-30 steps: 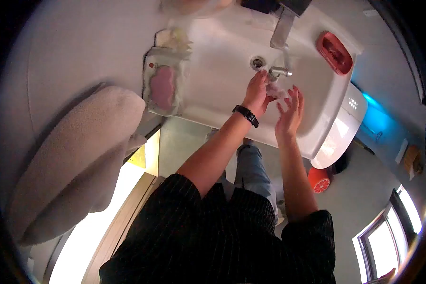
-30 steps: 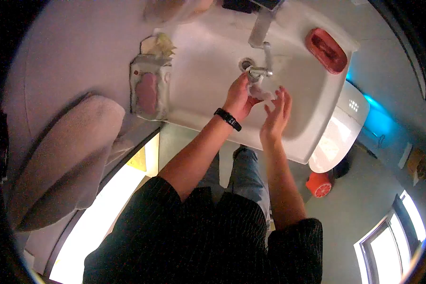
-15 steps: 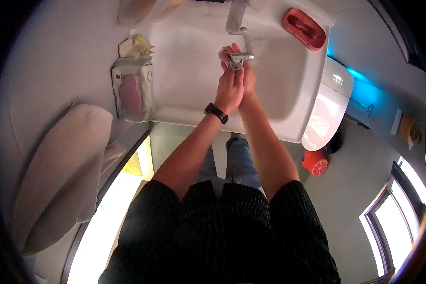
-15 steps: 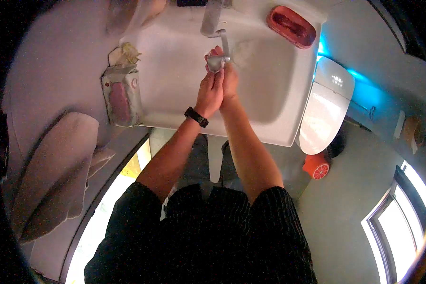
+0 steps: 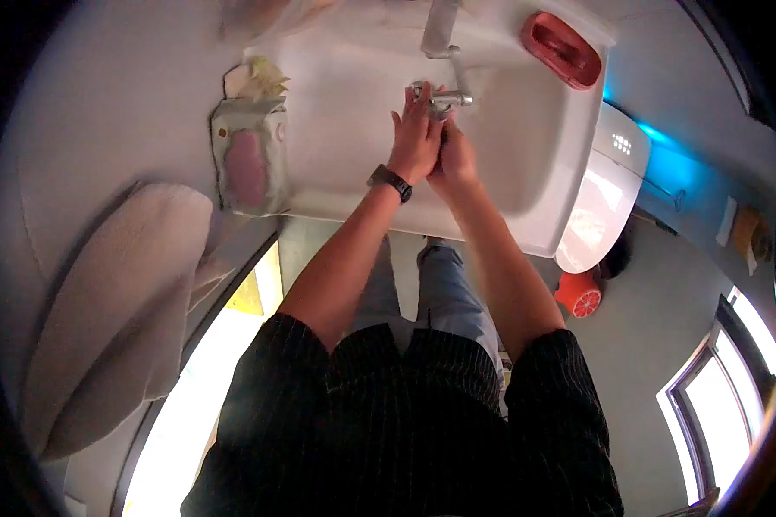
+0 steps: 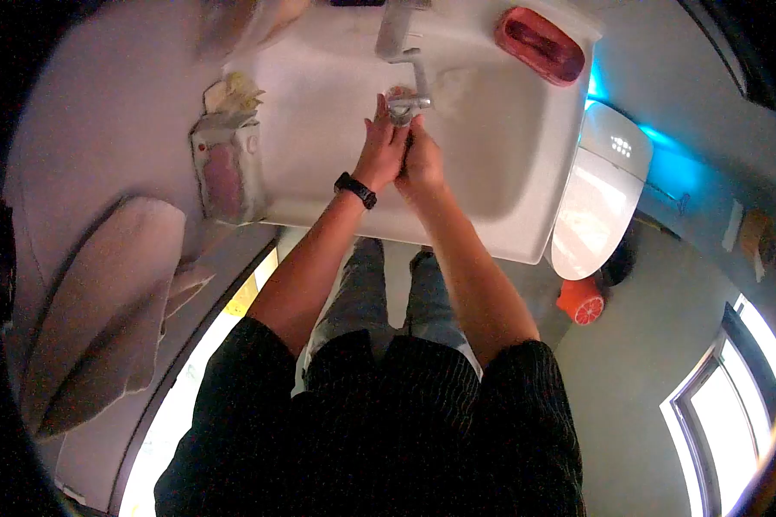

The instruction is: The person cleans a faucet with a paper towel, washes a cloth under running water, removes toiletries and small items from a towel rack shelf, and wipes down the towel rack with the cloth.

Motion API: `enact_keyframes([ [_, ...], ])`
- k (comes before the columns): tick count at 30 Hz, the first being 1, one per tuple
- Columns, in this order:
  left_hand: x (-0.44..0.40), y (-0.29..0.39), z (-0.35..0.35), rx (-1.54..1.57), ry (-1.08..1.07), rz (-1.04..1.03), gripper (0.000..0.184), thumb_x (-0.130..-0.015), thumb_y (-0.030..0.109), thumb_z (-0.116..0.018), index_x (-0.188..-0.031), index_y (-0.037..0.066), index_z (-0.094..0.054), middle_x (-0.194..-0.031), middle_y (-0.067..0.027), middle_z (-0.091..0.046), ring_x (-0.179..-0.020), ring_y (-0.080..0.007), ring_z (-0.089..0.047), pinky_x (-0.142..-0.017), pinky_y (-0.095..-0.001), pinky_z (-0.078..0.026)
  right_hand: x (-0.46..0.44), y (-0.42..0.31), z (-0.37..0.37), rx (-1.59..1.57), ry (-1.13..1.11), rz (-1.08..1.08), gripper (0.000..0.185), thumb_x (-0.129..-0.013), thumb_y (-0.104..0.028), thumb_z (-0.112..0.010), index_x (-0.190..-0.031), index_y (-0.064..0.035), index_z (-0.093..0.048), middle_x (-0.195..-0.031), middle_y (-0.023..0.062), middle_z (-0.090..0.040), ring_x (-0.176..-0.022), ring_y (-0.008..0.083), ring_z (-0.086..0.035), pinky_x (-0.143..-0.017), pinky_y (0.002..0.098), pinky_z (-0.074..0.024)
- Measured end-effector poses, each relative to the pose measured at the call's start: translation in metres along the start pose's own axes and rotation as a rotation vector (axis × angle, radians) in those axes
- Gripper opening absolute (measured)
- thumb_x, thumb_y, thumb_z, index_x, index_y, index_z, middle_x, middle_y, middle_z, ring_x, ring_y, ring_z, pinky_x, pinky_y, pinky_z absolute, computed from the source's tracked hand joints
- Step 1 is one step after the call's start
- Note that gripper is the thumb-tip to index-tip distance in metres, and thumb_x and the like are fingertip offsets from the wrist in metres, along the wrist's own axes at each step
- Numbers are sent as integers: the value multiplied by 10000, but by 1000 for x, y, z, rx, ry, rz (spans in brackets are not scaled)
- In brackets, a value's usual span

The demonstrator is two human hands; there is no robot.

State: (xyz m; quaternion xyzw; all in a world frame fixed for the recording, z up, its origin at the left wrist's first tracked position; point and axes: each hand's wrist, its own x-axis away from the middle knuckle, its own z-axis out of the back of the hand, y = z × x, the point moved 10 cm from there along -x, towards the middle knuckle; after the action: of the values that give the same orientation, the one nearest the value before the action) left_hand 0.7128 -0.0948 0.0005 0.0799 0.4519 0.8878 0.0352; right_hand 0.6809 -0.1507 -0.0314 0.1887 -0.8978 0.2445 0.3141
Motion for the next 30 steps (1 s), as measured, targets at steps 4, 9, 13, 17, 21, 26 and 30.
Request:
enact_keyframes([
  [4,1,-4,53,188,103,192,276,-1018,197,-526,-1204,26,-636,-1004,-205,-691,-959,-380,-670,-833,-421,-540,19,-18,8,295,71,18,540,-1073,-492,-350,-1388,-78,-493,-1265,117,-585,-1143,242,-588,-998,433,-489],
  [9,11,-26,65,475,196,317,246,-1014,253,-586,-1049,30,-683,-768,-114,-702,-696,-182,-696,-566,-359,-528,10,-38,32,221,87,74,480,-1065,-451,-417,-1360,-90,-532,-1229,107,-589,-1088,289,-604,-943,471,-518],
  [13,10,-24,44,943,172,346,279,-1010,289,-596,-1009,26,-688,-853,-118,-719,-727,-201,-702,-553,-379,-536,9,-38,17,207,101,94,393,-1060,-377,-443,-1305,-94,-565,-1224,96,-599,-1088,269,-607,-977,508,-489],
  [17,8,-6,27,437,-65,169,197,-964,217,-625,-1003,40,-703,-944,-123,-720,-818,-305,-684,-671,-445,-540,-14,-15,11,-45,10,-14,340,-1059,-349,-433,-1197,-70,-571,-1104,82,-637,-1013,254,-631,-906,456,-524],
  [21,14,43,76,-179,290,-162,166,-818,98,-681,-982,83,-703,-998,-106,-687,-1031,-310,-595,-848,-453,-471,-25,2,7,-43,-14,55,337,-1063,-342,-411,-1156,-51,-554,-956,80,-646,-845,239,-647,-774,416,-553],
  [26,17,23,87,67,255,-43,137,-876,108,-665,-1008,75,-642,-1004,-99,-657,-915,-287,-615,-820,-411,-505,-48,17,17,106,78,-24,303,-975,-418,-626,-912,-133,-547,-785,11,-556,-641,147,-542,-502,278,-407],
  [30,21,13,80,192,258,-17,132,-928,91,-614,-1057,68,-600,-1005,-116,-642,-860,-267,-636,-759,-398,-527,-65,24,9,64,-23,-57,230,-1013,-351,-601,-917,-148,-548,-800,-23,-548,-679,117,-553,-607,287,-519],
])
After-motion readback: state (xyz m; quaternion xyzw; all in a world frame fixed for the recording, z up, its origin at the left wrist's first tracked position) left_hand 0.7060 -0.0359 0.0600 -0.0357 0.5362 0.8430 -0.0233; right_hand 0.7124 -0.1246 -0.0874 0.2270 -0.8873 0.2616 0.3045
